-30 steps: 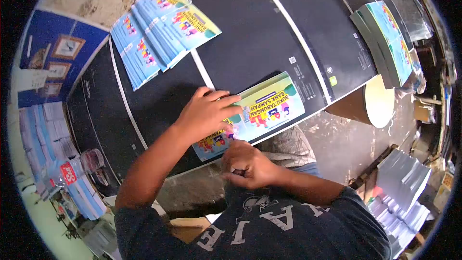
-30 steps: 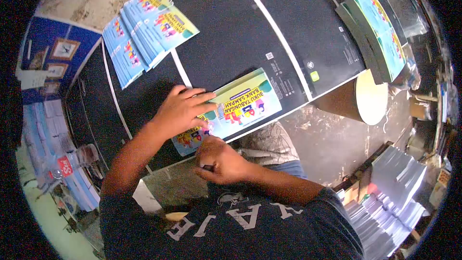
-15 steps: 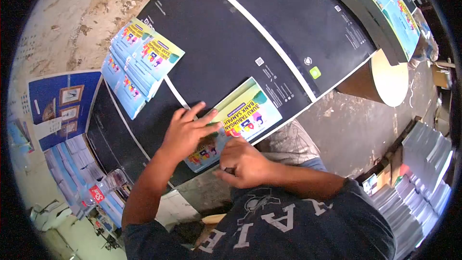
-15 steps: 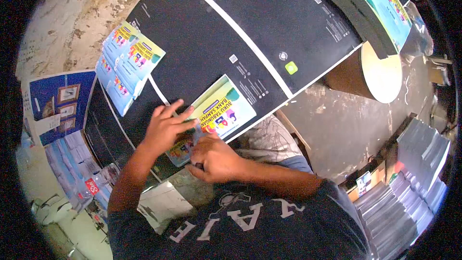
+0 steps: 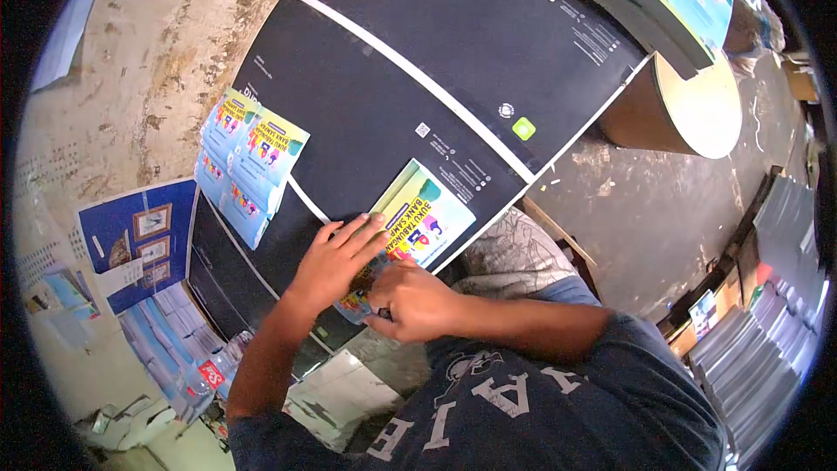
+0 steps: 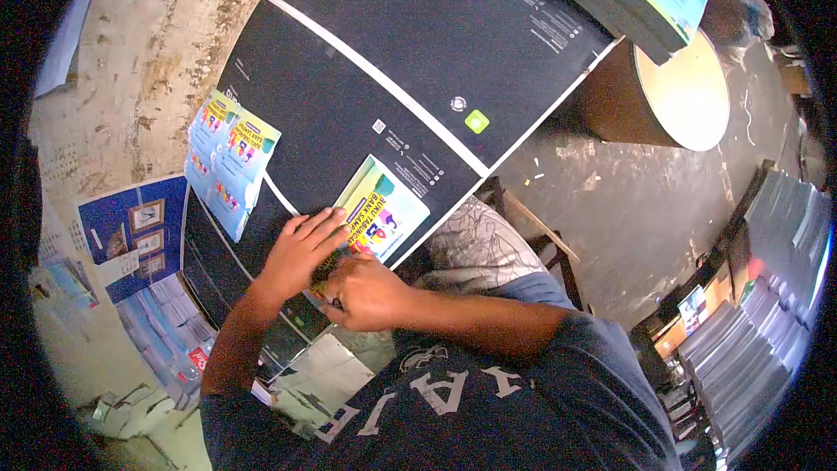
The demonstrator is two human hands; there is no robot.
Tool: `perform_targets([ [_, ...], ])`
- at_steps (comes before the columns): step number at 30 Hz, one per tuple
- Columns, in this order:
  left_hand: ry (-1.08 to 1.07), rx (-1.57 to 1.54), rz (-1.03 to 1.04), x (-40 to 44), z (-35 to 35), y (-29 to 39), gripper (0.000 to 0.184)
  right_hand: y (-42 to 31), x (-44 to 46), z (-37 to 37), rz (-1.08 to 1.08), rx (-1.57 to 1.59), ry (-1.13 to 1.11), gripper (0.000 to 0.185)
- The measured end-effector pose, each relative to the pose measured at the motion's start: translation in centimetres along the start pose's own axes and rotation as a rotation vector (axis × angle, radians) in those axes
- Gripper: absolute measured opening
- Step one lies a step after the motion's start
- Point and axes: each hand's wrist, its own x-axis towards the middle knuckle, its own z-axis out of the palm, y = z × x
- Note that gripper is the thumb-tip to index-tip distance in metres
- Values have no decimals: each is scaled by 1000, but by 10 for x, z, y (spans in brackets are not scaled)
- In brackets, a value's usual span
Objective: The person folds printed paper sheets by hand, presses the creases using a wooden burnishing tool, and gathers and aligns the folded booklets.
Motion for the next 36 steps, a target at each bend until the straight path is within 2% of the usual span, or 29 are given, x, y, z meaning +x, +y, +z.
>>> perform_targets([
  [4, 30, 9, -44, 6, -5, 9, 49, -3, 1, 0, -39, -21, -8, 26],
  [7, 24, 12, -38, 8, -4, 11, 51, -19, 8, -16, -23, 82, 5, 25],
  [9, 6, -14, -100, 11, 4, 14, 51, -45, 16, -50, -173, 288, 58, 26],
  [10, -6, -15, -113, 12, 2, 17, 51, -53, 17, -63, -242, 292, 95, 28],
  [11, -7, -33, -117, 13, 5, 22, 51, -34, 10, -64, -229, 296, 83, 28],
  [13, 71, 29, -173, 10, 8, 33, 51, 8, -9, -54, -45, 78, 23, 29],
  [16, 50, 16, -202, 9, 8, 40, 52, 7, -16, -53, -31, 139, 1, 32],
  [18, 77, 31, -220, 12, 12, 34, 52, 1, -8, -57, -62, 149, 40, 31],
  [19, 101, -23, -231, 11, 23, 31, 52, -14, 0, -65, -81, 130, -18, 31],
  [21, 112, -100, -242, 11, 34, 34, 52, -45, 11, -79, -266, 282, 69, 32],
  [22, 85, -41, -232, 10, 27, 35, 55, -46, 9, -82, -293, 288, 102, 31],
  [24, 74, 42, -211, 10, 13, 37, 66, 1, -13, -70, -162, -124, -51, 27],
  [25, 94, 38, -223, 10, 11, 38, 66, 7, -12, -75, 48, 134, -46, 25],
  [26, 59, 31, -237, 11, 7, 33, 71, 1, -12, -80, 97, 87, -53, 20],
  [27, 0, 4, -227, 7, 7, 35, 75, -4, -16, -78, 105, 80, -50, 20],
  [28, 18, -26, -231, 7, 6, 35, 83, -7, -18, -75, 112, 78, 21, 18],
  [29, 30, -25, -246, 7, 7, 34, 83, -9, -17, -74, 106, 75, 84, 17],
  [30, 53, -45, -236, 6, 9, 33, 85, -17, -19, -75, 66, -38, 149, 17],
  [31, 76, -67, -232, 4, 11, 33, 88, -14, -22, -74, 53, -38, 126, 17],
  [33, 101, -124, -233, 3, 7, 30, 91, -5, -32, -72, 70, 155, 53, 23],
  [34, 87, -149, -222, 4, 4, 30, 91, -4, -34, -73, 192, 352, 43, 32],
  [35, 71, -175, -215, 1, 2, 29, 91, -4, -35, -74, 183, 346, 17, 32],
  [36, 97, -142, -199, 0, 13, 25, 91, -8, -31, -75, 174, 428, 103, 38],
])
